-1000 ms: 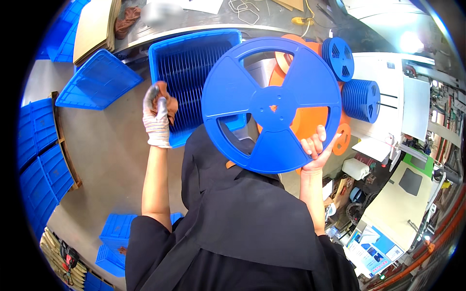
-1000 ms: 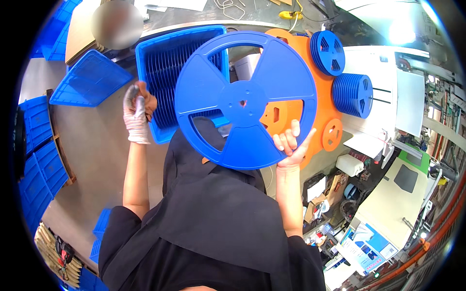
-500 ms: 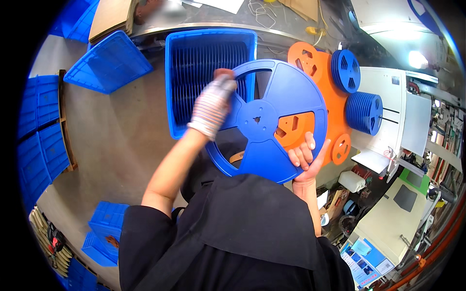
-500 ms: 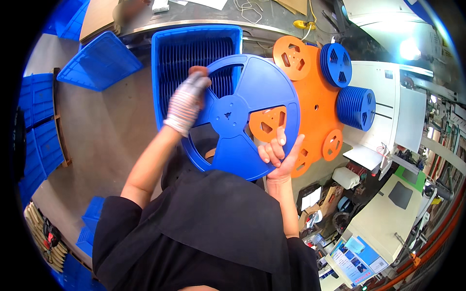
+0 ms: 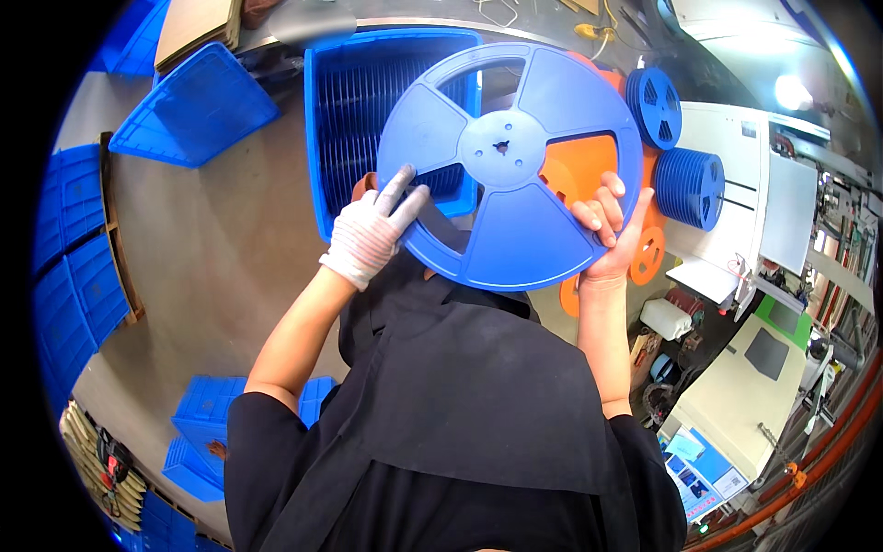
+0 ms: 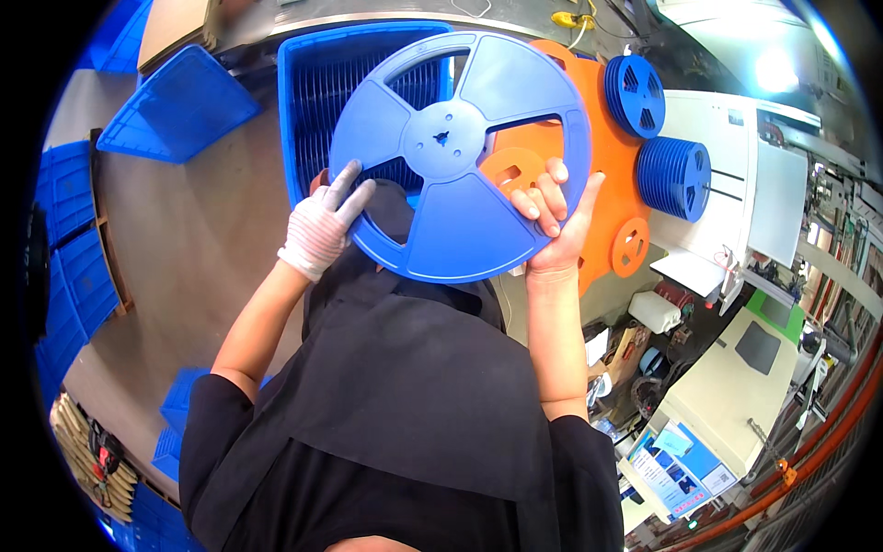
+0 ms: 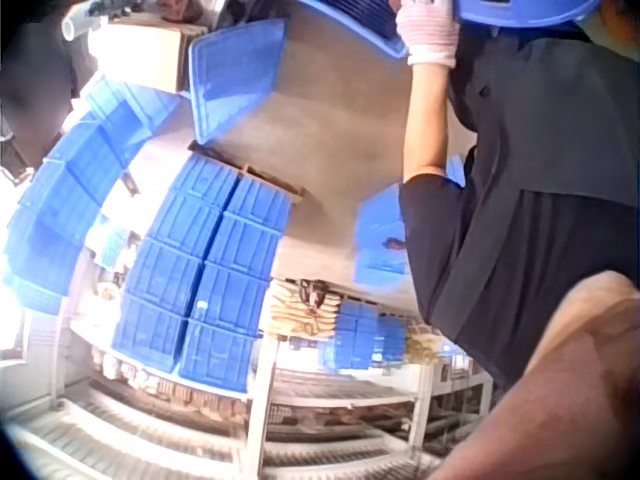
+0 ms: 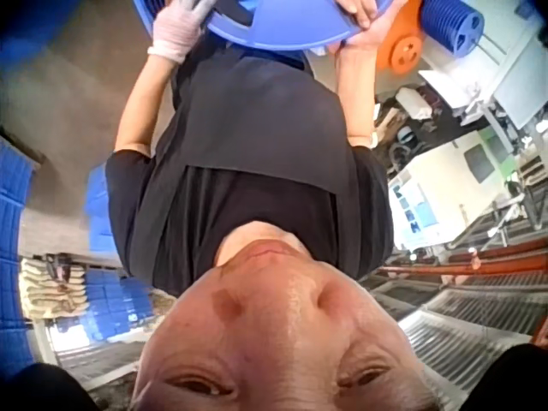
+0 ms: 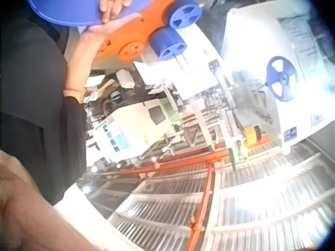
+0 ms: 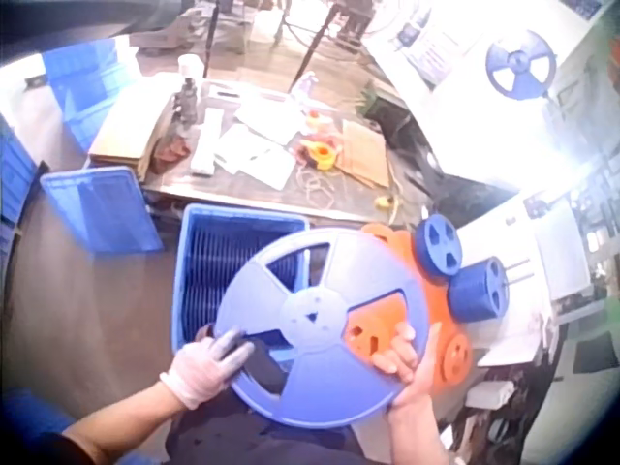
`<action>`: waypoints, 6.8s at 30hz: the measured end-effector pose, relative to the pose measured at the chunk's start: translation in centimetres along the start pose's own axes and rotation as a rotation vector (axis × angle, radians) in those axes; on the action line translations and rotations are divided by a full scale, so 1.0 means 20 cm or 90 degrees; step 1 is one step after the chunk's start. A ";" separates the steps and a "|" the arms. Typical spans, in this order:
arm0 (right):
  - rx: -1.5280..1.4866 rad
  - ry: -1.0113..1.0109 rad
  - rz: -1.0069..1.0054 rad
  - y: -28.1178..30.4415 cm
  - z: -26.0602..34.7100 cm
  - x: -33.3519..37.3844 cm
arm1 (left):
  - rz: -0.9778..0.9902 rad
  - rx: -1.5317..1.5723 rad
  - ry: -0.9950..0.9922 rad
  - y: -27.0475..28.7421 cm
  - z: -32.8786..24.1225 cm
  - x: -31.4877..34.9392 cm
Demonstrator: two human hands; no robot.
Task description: The person wipes blue plastic reels with a brown cloth and places them into a blue bin. They repeatedly pick up reels from a stack on an orange tray, clean them, and stack them vertically inside the bin.
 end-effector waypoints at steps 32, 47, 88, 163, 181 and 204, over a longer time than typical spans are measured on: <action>0.553 0.100 -0.317 0.54 0.17 0.04 | -0.187 0.923 0.835 -0.51 0.76 0.56; 0.640 -0.019 -0.306 0.61 0.00 -0.13 | -0.185 0.179 0.847 -0.65 1.21 0.51; 0.654 -0.277 -0.277 1.25 0.15 -0.34 | -0.383 0.400 1.038 -0.63 1.15 -0.02; 1.487 0.100 -0.639 2.49 1.89 -1.78 | 0.267 0.585 0.949 -1.97 0.20 0.57; 1.566 0.253 -0.058 1.86 1.16 -0.80 | 0.241 0.603 0.894 -1.82 0.05 0.33; 0.494 0.049 -0.111 0.51 0.15 -0.15 | -0.182 0.788 0.844 -0.73 0.54 0.71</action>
Point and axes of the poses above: each hand's wrist, its own x-axis away from the middle knuckle, its own y-axis out of the back of the hand, z = x × y, the point moved 7 cm from there along -x, towards the middle knuckle, and after that the axes turned 8 degrees about x, right-handed, at the moved point
